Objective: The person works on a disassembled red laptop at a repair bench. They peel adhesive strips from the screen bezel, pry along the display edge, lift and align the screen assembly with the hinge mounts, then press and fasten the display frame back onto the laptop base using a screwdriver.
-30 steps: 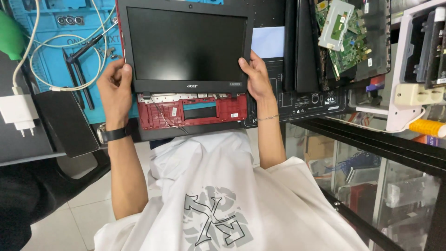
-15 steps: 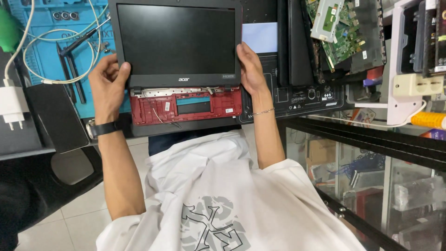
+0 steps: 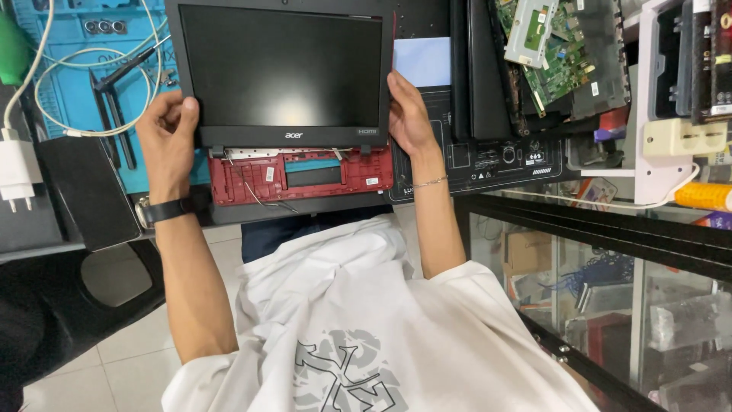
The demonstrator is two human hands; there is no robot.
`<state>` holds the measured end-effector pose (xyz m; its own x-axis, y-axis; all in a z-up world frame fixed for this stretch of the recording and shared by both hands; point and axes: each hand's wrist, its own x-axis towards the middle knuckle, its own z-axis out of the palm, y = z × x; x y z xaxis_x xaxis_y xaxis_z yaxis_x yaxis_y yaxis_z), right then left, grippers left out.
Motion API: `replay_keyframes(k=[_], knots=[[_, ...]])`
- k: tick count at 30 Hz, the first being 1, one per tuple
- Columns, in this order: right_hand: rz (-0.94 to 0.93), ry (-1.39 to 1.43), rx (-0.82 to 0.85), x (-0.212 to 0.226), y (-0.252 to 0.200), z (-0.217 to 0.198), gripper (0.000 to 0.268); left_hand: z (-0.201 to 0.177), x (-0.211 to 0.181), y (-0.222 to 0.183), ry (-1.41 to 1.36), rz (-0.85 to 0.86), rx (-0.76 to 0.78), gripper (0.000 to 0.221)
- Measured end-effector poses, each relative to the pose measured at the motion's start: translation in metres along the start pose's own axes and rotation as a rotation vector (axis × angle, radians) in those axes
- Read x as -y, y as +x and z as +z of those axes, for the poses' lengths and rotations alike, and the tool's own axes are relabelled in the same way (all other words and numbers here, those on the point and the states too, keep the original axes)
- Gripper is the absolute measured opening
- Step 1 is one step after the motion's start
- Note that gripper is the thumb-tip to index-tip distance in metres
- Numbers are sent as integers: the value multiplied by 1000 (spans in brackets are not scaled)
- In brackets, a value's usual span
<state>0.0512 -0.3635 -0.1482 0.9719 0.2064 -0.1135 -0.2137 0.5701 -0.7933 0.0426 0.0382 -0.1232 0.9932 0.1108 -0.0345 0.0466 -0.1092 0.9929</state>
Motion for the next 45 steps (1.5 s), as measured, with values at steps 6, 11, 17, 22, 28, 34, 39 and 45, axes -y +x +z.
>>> replay_keyframes(k=[6,11,17,22,28,34,39,45], knots=[[6,-28,-31,8,-2,18,45,1,-12,0,-35,-56,16,23],[15,29,-38,-2,-4,4,44,-1,-1,1,1,-39,-24,27],[42,97,-152,-2,-6,12,45,-9,17,-2,43,-121,-83,35],[90,51,-129,1,-8,17,46,-1,-8,-5,92,-159,-116,17],[125,41,-191,0,-9,16,49,19,-26,-10,7,-174,-158,32],[65,-222,-285,4,-6,41,45,14,-17,-12,60,-34,-144,31],[-65,-601,-394,6,-7,58,45,10,-26,-11,366,71,-152,35],[-52,-1088,-500,30,-3,99,51,19,-72,-6,436,52,-149,34]])
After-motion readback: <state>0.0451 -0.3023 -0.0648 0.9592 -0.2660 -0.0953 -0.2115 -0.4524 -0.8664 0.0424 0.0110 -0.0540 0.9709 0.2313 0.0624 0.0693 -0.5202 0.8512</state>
